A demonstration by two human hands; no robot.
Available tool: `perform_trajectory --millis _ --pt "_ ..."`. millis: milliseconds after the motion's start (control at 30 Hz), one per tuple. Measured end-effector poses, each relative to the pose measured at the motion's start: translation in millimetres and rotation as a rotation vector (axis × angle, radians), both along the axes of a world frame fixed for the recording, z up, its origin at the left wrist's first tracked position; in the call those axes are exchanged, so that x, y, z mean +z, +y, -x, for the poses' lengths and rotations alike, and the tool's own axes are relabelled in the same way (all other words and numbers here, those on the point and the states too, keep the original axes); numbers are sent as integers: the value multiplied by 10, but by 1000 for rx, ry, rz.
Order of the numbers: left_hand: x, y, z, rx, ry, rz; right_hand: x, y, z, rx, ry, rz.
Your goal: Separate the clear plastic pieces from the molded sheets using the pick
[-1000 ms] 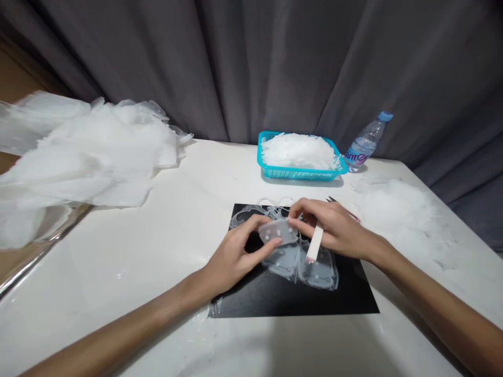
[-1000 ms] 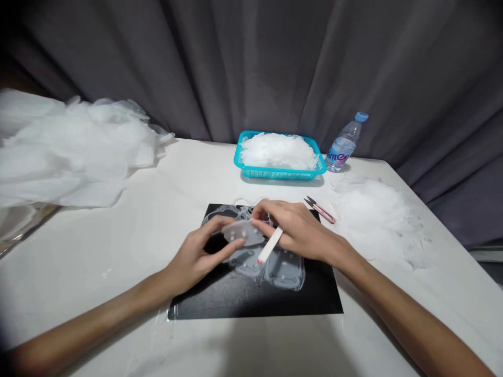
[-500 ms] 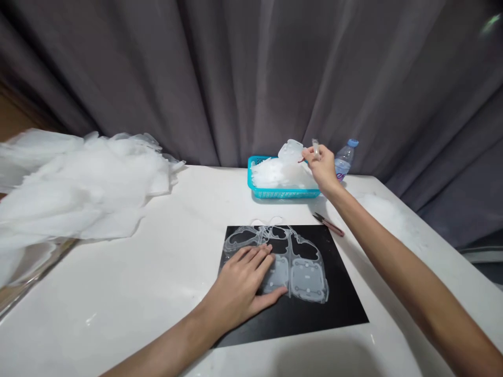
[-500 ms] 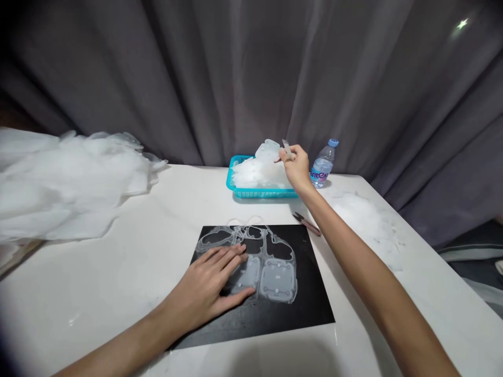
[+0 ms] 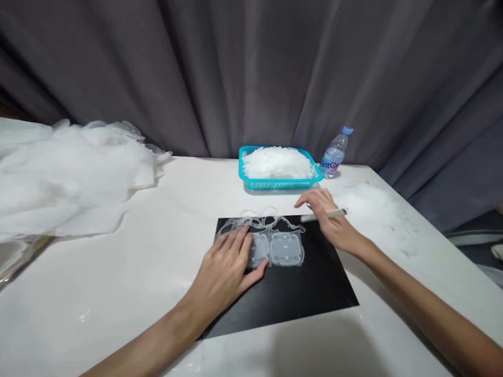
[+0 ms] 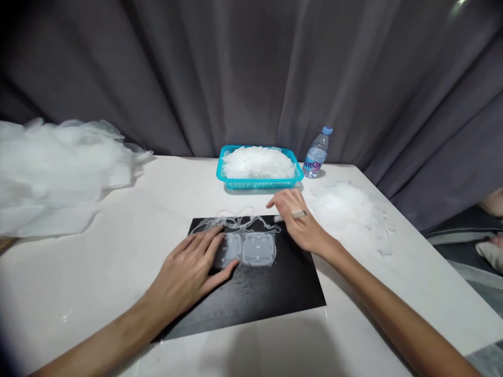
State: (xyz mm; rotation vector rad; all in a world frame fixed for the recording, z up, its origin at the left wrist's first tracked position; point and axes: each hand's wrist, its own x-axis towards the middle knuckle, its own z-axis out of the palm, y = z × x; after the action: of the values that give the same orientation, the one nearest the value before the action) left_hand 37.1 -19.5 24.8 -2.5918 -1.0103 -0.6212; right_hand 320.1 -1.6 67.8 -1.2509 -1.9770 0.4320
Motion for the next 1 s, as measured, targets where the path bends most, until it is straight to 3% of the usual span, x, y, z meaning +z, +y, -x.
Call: perform_trajectory --millis 100,167,233,367,500,1000 --pt "54 -51 -65 -197 37 89 -149 -322 -67 159 213 250" --pt "68 -118 -114 -332 37 176 -197 -405 -101 268 317 399" --pt "61 -177 -149 -380 18 248 -206 -424 -122 305 302 455" --pt "37 -217 -158 -396 4 316 -183 -427 -134 261 188 454" --pt "52 -206 -146 -398 -29 364 -185 -453 -133 314 195 476" --pt "56 -189 -147 -391 -43 411 -211 -557 -84 351 11 311"
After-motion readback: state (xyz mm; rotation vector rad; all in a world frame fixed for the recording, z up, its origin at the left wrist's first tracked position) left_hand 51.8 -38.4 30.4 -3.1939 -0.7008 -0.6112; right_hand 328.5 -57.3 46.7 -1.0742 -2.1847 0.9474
